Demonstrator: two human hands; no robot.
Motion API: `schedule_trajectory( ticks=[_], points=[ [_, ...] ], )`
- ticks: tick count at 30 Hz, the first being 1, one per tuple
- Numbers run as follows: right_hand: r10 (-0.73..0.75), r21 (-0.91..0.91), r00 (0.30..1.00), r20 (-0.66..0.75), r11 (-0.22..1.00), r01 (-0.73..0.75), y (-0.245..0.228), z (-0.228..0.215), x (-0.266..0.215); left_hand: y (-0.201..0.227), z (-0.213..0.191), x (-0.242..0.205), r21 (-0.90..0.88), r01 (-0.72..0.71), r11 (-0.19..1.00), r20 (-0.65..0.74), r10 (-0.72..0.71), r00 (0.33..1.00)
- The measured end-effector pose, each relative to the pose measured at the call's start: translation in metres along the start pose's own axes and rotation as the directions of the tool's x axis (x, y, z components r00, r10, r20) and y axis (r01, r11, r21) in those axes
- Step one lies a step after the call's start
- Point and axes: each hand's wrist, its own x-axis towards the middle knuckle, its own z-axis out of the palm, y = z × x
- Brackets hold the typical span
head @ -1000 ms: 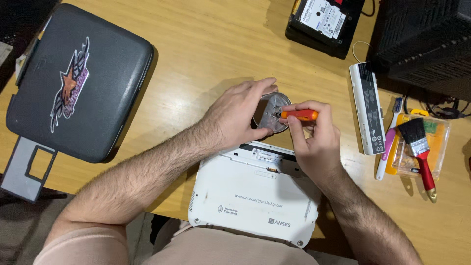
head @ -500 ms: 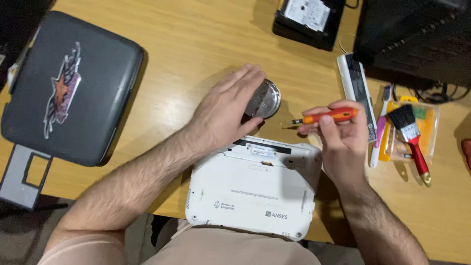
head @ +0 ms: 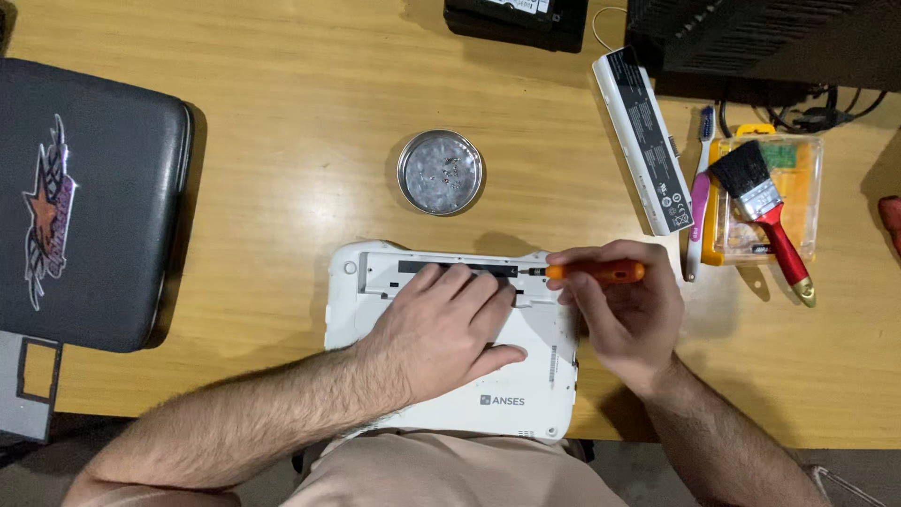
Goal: The person uses a screwdriver to remove screws from the back of a white electronic device. They place the removed screws into a small metal tin on the table. The person continues unscrewing the device, working methodically across the back panel.
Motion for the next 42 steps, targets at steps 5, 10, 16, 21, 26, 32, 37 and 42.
schedule_trajectory(
  ticks=[5, 10, 16, 21, 26, 32, 37, 42],
  points=[
    [0.009, 0.03, 1.0, -0.002, 1.0, -0.009, -0.011, 0.004, 0.0, -0.012, -0.009, 0.005, -0.185, 0.195, 0.963, 0.021, -0.194, 0.981],
    [0.042, 0.102, 0.999, 0.011, 0.994, -0.043, -0.009, 0.006, -0.005, -0.018, -0.013, 0.011, -0.308, 0.247, 0.919, 0.037, -0.247, 0.968],
    [0.05, 0.113, 0.999, 0.008, 0.992, -0.051, -0.009, 0.012, -0.01, -0.018, -0.005, 0.01, -0.305, 0.216, 0.927, -0.019, -0.233, 0.972],
    [-0.129, -0.068, 0.99, -0.05, 0.99, 0.125, -0.014, 0.019, -0.011, -0.017, -0.009, 0.013, -0.301, 0.214, 0.929, -0.011, -0.228, 0.974],
    [-0.236, -0.089, 0.97, -0.056, 0.969, 0.231, -0.017, 0.026, -0.015, -0.016, -0.011, 0.013, -0.31, 0.215, 0.926, -0.017, -0.232, 0.973],
    [-0.284, -0.141, 0.957, -0.051, 0.951, 0.275, -0.014, 0.029, -0.014, -0.016, -0.011, 0.012, -0.31, 0.201, 0.929, -0.03, -0.221, 0.975],
    [-0.293, -0.143, 0.956, -0.036, 0.948, 0.285, -0.01, 0.029, -0.015, -0.016, -0.011, 0.011, -0.318, 0.197, 0.927, -0.025, -0.216, 0.976],
    [-0.304, -0.149, 0.952, -0.047, 0.944, 0.294, -0.009, 0.031, -0.015, -0.017, -0.007, 0.01, -0.311, 0.189, 0.932, -0.026, -0.207, 0.978]
  ],
)
